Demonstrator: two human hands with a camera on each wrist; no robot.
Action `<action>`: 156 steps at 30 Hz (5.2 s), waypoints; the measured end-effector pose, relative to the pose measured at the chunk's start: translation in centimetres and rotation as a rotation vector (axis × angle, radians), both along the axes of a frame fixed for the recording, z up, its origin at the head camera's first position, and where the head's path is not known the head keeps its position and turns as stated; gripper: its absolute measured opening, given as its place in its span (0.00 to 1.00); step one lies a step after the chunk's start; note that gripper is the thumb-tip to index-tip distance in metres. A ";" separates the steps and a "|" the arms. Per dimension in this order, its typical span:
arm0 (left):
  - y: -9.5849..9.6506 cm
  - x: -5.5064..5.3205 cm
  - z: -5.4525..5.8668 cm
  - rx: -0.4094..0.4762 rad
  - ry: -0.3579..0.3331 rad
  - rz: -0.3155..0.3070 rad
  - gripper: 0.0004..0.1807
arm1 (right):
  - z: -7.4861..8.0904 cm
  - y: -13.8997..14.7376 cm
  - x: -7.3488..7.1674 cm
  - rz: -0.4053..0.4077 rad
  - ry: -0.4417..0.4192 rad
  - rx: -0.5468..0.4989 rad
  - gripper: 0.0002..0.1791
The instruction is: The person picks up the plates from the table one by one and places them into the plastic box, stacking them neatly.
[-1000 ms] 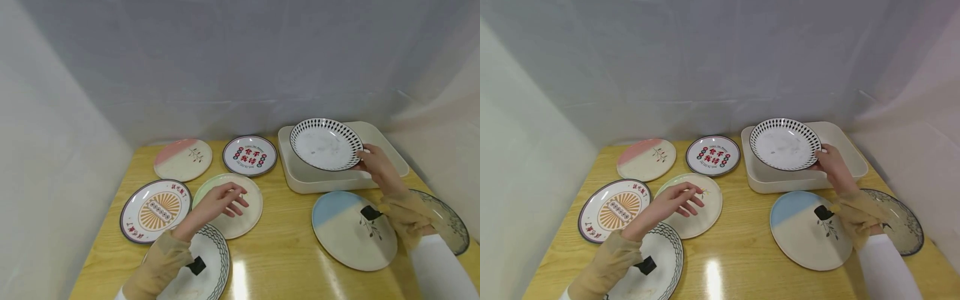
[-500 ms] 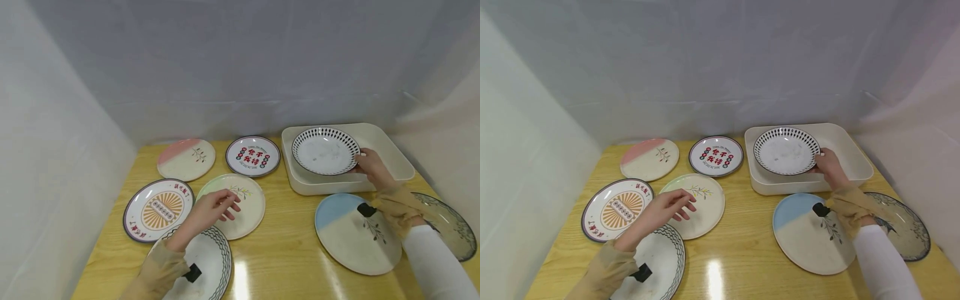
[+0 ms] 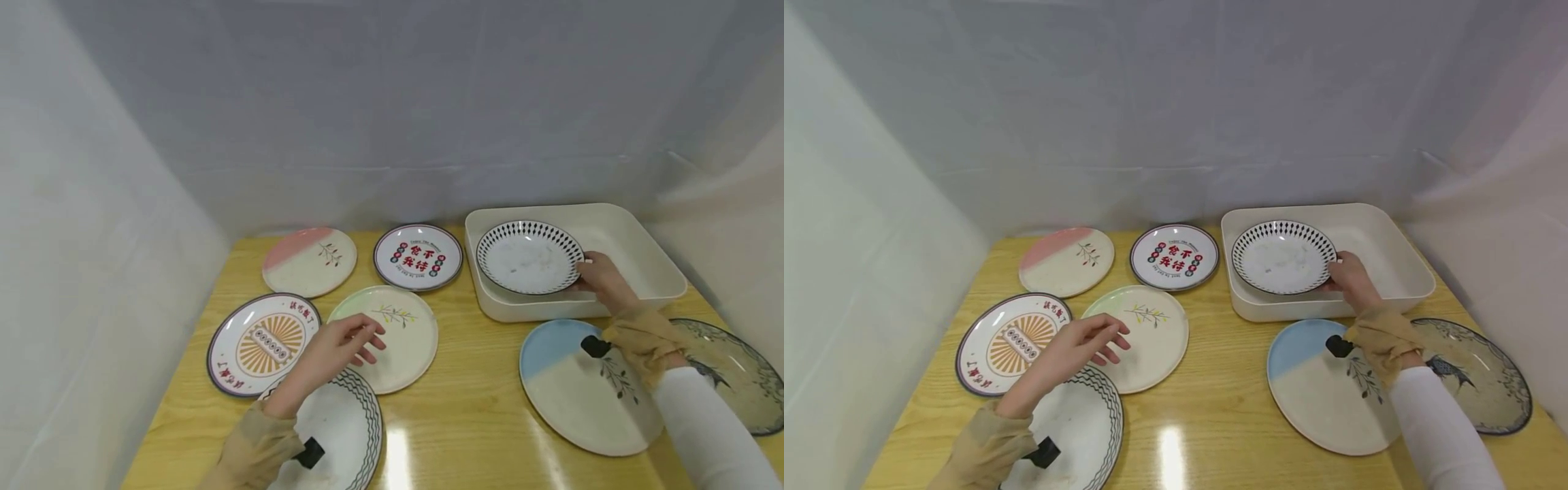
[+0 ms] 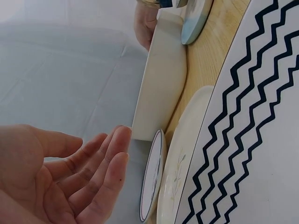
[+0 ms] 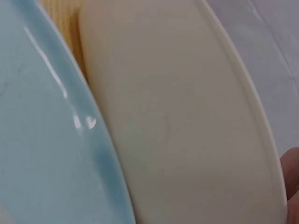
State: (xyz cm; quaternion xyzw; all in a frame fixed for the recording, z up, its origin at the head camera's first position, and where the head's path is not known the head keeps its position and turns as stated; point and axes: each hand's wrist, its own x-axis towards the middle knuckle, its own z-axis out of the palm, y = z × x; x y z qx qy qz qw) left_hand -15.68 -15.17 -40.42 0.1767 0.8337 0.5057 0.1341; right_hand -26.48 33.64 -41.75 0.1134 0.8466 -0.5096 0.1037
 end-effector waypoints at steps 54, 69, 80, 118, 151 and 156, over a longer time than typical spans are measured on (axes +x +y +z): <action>-8.0 3.4 0.4 0.018 -0.015 0.282 0.22 | 3.0 -1.7 2.9 0.135 0.371 0.637 0.25; -15.1 9.2 -1.2 -0.139 -0.113 0.521 0.25 | 4.1 -8.0 7.8 0.219 0.610 0.465 0.15; -15.6 11.5 -4.6 -0.259 -0.442 0.422 0.34 | 3.6 -11.5 10.5 0.303 0.584 0.339 0.13; -15.9 12.1 -6.9 0.057 -0.594 0.299 0.45 | 0.8 -14.0 11.1 0.378 0.456 0.270 0.13; -6.9 5.9 -1.0 0.200 -0.229 0.497 0.26 | 1.1 -15.4 11.3 0.404 0.378 0.053 0.19; -4.7 4.6 -0.3 0.239 -0.188 0.455 0.25 | 1.4 -16.5 11.0 0.417 0.296 -0.068 0.22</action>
